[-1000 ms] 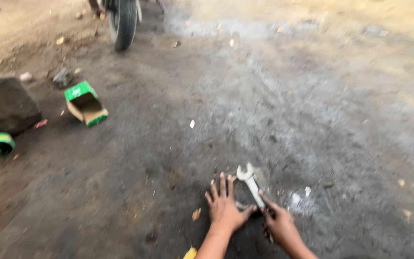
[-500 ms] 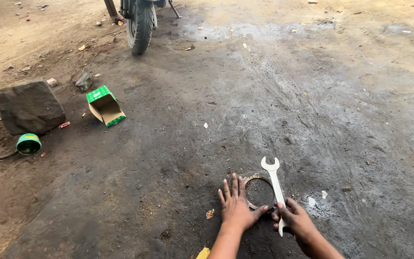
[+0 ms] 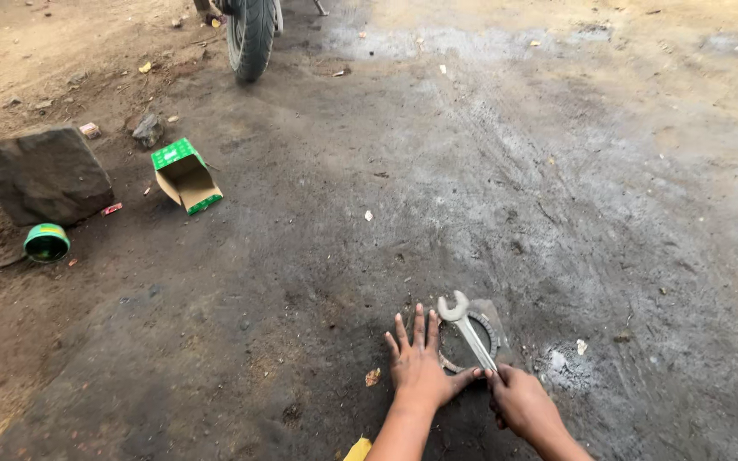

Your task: The person scrapes the surface of a metal ring-shaped part using a wrench while sitting on the ground.

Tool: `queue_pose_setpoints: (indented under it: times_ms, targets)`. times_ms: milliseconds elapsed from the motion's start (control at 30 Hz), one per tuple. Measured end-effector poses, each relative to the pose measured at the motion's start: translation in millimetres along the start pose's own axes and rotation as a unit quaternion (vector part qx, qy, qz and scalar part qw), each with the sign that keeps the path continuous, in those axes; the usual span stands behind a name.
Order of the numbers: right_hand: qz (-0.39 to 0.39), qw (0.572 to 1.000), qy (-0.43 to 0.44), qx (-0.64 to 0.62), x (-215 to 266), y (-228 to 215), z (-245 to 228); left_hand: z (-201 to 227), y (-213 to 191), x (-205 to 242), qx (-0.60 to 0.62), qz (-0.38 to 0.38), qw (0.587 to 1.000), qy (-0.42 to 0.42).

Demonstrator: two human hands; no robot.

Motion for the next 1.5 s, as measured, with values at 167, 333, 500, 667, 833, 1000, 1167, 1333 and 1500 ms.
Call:
queue_pose_setpoints:
  times_ms: [167, 333, 500, 667, 833, 1000, 1167, 1333, 1500]
  targets:
    - [0.089, 0.992, -0.078, -0.037, 6, -21, -14, -1, 5, -5, -0.003, 0.029, 0.999, 0.015]
    - [0.053, 0.997, -0.041, 0.030, 5, -22, -15, 2, 2, -10, 0.006, 0.046, 0.998, 0.032]
    - [0.059, 0.981, -0.077, -0.167, 1, -15, -5, -1, 15, -11, -0.017, 0.020, 0.999, 0.019]
    - [0.069, 0.996, -0.044, 0.041, -17, -16, -6, -3, 9, -22, 0.011, 0.077, 0.996, 0.048]
    - [0.195, 0.973, -0.078, 0.098, -42, 22, 43, -7, 21, -9, 0.028, 0.083, 0.995, 0.052]
    - [0.103, 0.993, 0.026, -0.042, -74, 25, 42, -9, 19, -13, 0.049, 0.049, 0.996, 0.051]
    - [0.145, 0.976, -0.061, 0.153, -90, 37, 47, -6, 19, -11, 0.019, 0.004, 0.999, 0.034]
    - [0.129, 0.990, 0.018, 0.057, -74, 30, 46, -5, 10, -7, 0.007, 0.011, 1.000, 0.025]
    - [0.113, 0.971, 0.006, 0.209, -54, 18, 21, -1, 2, 1, 0.004, -0.052, 0.999, 0.000]
Point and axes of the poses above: each hand's wrist, its own x-axis away from the middle knuckle, its own y-axis out of the palm, z = x × y, the point moved 2 cm from there along -x, towards the middle knuckle, and after that the axes turned 2 degrees about -z, right-handed, at the moved point
